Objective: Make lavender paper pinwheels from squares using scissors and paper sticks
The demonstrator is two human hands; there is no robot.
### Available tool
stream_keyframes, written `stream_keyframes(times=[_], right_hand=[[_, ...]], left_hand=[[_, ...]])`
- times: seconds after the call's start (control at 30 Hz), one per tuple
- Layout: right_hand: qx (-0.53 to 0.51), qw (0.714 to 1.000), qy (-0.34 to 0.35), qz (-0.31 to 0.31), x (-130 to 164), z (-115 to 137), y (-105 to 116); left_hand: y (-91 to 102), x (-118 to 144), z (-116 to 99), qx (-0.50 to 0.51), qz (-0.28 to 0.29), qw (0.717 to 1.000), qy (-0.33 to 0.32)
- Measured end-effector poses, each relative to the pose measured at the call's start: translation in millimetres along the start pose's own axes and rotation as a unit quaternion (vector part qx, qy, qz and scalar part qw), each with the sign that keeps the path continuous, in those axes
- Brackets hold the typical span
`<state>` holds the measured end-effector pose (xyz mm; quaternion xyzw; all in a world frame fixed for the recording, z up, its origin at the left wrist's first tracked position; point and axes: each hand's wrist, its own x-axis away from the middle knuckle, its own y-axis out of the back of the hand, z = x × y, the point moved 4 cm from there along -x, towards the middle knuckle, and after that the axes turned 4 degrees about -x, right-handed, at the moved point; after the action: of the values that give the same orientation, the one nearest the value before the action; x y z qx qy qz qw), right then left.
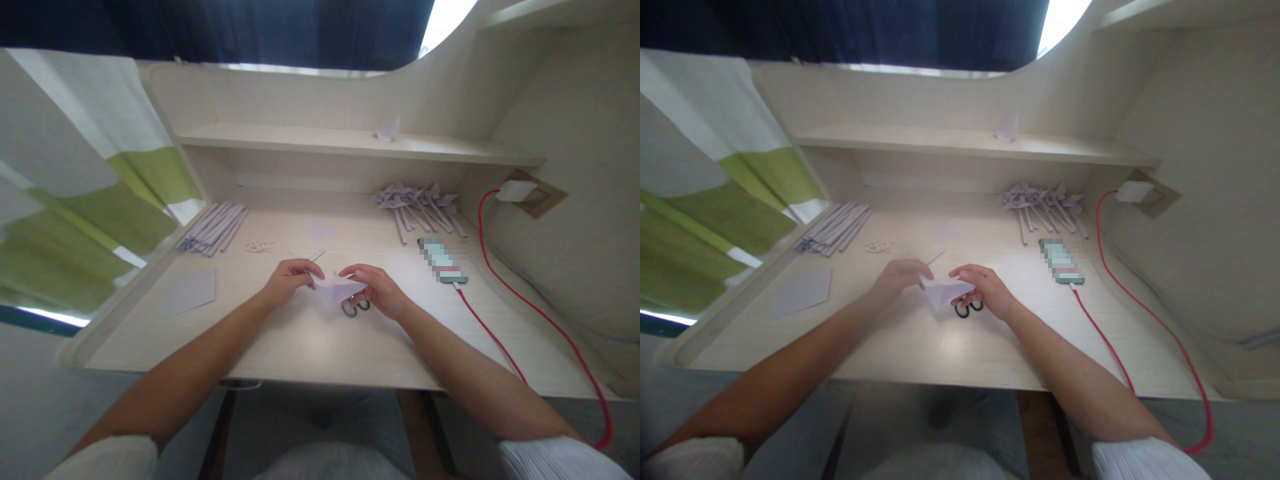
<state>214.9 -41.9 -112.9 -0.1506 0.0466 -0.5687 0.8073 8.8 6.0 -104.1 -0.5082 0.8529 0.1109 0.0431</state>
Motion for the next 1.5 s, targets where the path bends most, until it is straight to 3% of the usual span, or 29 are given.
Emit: stream_keyframes(times=[0.23,0.37,0.7,0.87,1.0,1.1,1.5], right_hand=[[0.103,0.994,-0.035,-0.025,-4,-9,4],[0.148,0.987,-0.055,-0.014,-3,-12,4],[0.149,0.987,-0.061,-0.028,-3,-13,1],[0.14,0.989,-0.031,-0.032,-2,-7,-3],[0.124,0.99,-0.007,-0.066,-3,-5,-3],[0.108,0.99,0.001,-0.095,-4,-5,-1],[0.151,0.983,0.036,-0.096,-3,-3,5]], left_hand=[[-9.7,6,-5,-0.011,0.047,0.999,0.01],[-10.5,7,-11,-0.03,0.074,0.997,-0.025],[-8.8,6,-5,-0.089,0.082,0.99,-0.067],[-10.1,3,9,-0.048,0.039,0.998,-0.011],[-22.2,6,20,-0.033,0.123,0.99,0.06],[-28.1,11,20,-0.055,0.171,0.981,0.072],[-19.5,7,3,-0.139,0.081,0.983,0.089]])
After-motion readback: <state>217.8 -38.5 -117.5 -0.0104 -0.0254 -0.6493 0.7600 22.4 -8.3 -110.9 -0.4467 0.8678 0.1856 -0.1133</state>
